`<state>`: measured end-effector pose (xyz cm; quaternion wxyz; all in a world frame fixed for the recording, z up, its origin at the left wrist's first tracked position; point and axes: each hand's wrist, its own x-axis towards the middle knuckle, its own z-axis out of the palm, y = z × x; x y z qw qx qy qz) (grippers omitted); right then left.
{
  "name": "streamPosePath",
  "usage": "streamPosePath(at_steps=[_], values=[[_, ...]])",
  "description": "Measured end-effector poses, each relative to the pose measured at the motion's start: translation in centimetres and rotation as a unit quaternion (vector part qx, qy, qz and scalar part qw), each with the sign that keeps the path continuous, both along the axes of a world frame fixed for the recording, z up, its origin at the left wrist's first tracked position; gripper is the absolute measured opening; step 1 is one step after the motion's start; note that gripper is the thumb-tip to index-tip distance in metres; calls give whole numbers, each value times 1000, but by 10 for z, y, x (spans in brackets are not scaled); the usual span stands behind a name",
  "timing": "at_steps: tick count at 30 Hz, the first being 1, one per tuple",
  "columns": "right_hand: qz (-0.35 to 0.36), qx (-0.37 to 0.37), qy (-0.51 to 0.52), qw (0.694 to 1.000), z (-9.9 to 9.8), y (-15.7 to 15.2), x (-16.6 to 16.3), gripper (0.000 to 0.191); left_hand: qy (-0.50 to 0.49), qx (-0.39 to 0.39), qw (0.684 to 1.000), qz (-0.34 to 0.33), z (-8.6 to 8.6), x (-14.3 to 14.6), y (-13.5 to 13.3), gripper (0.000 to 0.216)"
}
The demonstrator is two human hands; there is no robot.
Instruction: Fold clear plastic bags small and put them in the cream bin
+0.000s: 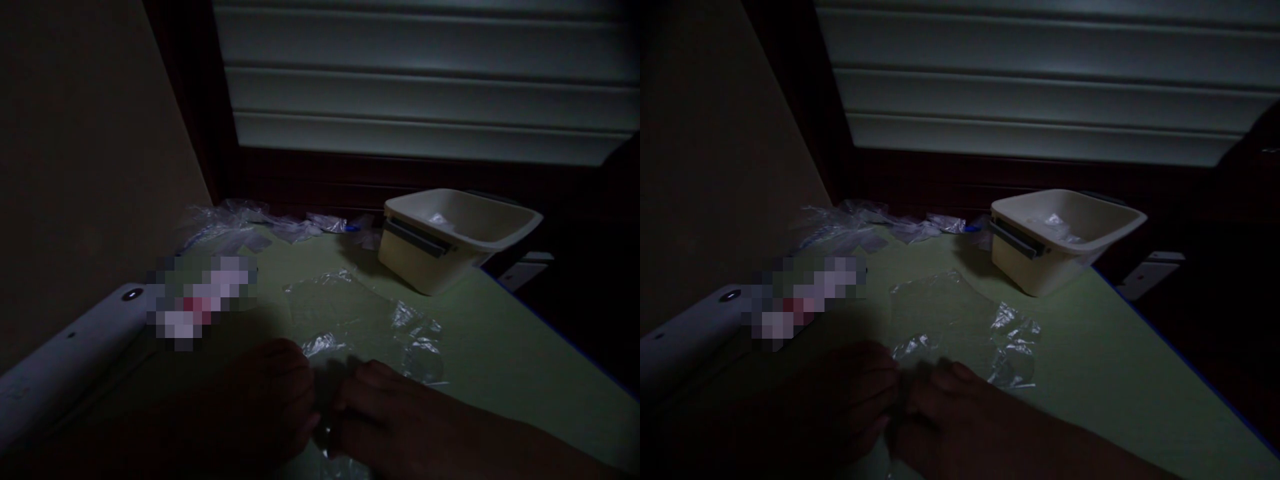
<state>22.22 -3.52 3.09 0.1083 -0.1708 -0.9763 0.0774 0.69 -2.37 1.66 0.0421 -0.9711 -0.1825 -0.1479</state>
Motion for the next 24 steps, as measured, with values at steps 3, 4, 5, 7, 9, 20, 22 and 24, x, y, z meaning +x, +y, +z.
streamPosePath(at_steps=[3,4,5,7,9,20,22,24], values=[[5,38,12,999,-2,-3,-1,13,-9,4,1000,-4,-1,-1,0,28],[6,48,16,999,-3,-4,-2,14,-14,2,1000,-4,-2,-2,0,28],[5,56,21,998,-3,-4,-3,15,-14,0,1000,-5,-3,-2,0,27],[10,58,18,998,-3,-5,-4,15,-17,-1,1000,-3,-5,-3,0,27],[16,45,2,999,-1,-4,-6,12,-20,3,1000,1,-5,-4,0,28],[33,57,34,997,-8,0,-6,14,-7,-5,1000,11,-2,-4,0,18],[34,69,40,996,-7,1,-7,15,2,-6,1000,13,-3,-4,0,13],[33,67,51,996,-6,1,-9,18,21,-13,1000,7,-3,-4,1,11]])
